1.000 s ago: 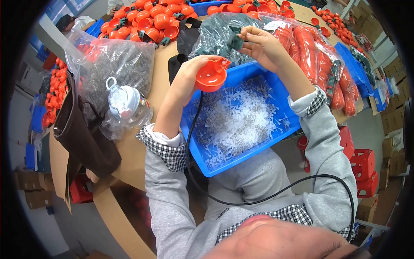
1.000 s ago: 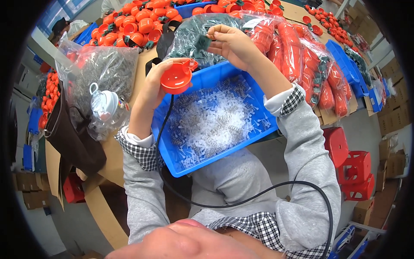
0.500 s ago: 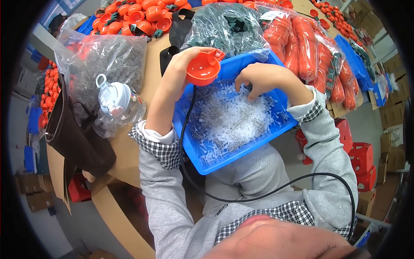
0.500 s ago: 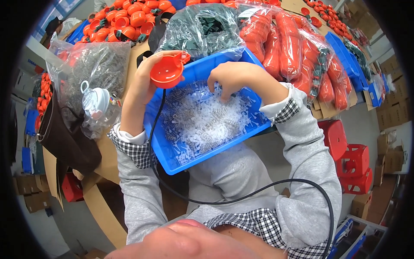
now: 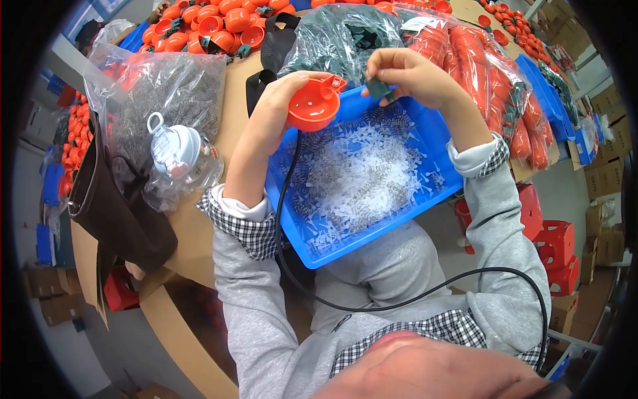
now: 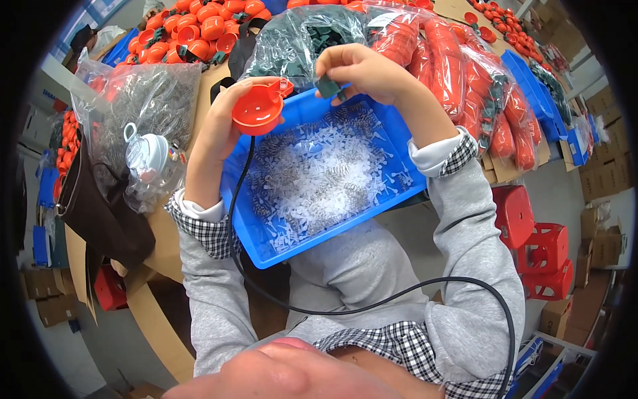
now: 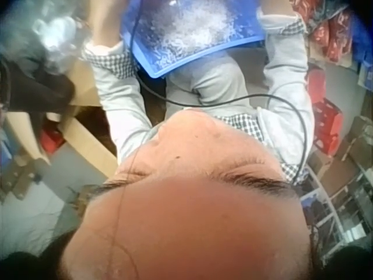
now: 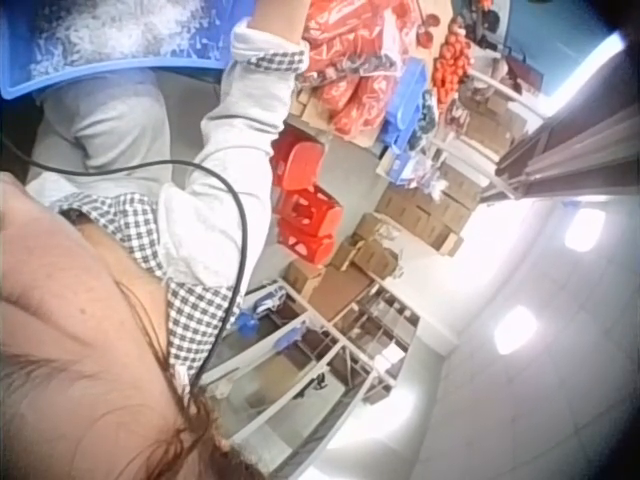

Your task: Assembling small black components into red plastic caps while seated in a warehouse environment.

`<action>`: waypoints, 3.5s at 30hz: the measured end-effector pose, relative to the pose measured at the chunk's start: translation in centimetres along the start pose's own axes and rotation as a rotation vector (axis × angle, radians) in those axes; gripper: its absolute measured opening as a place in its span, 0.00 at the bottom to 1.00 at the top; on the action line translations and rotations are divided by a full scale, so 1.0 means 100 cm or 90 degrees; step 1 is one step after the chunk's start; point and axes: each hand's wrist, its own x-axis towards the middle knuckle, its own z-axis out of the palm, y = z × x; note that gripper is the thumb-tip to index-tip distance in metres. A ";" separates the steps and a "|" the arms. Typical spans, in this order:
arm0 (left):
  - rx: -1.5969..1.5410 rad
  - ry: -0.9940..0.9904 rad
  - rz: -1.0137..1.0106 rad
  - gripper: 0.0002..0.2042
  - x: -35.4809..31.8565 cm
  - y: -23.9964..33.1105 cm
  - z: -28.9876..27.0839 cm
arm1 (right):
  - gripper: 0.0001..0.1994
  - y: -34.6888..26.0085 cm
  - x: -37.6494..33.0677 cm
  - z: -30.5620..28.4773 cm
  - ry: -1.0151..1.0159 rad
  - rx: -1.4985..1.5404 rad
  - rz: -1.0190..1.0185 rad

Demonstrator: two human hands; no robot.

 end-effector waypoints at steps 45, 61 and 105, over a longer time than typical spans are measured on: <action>0.087 0.044 0.045 0.18 0.000 0.000 0.003 | 0.18 0.008 0.008 0.038 0.056 -0.293 -0.348; -0.065 0.004 -0.021 0.17 -0.005 0.002 -0.009 | 0.19 0.000 0.005 0.055 0.050 -0.351 -0.400; 0.521 0.837 0.290 0.04 -0.316 -0.058 -0.029 | 0.07 0.026 0.006 0.061 -0.177 -0.712 -0.262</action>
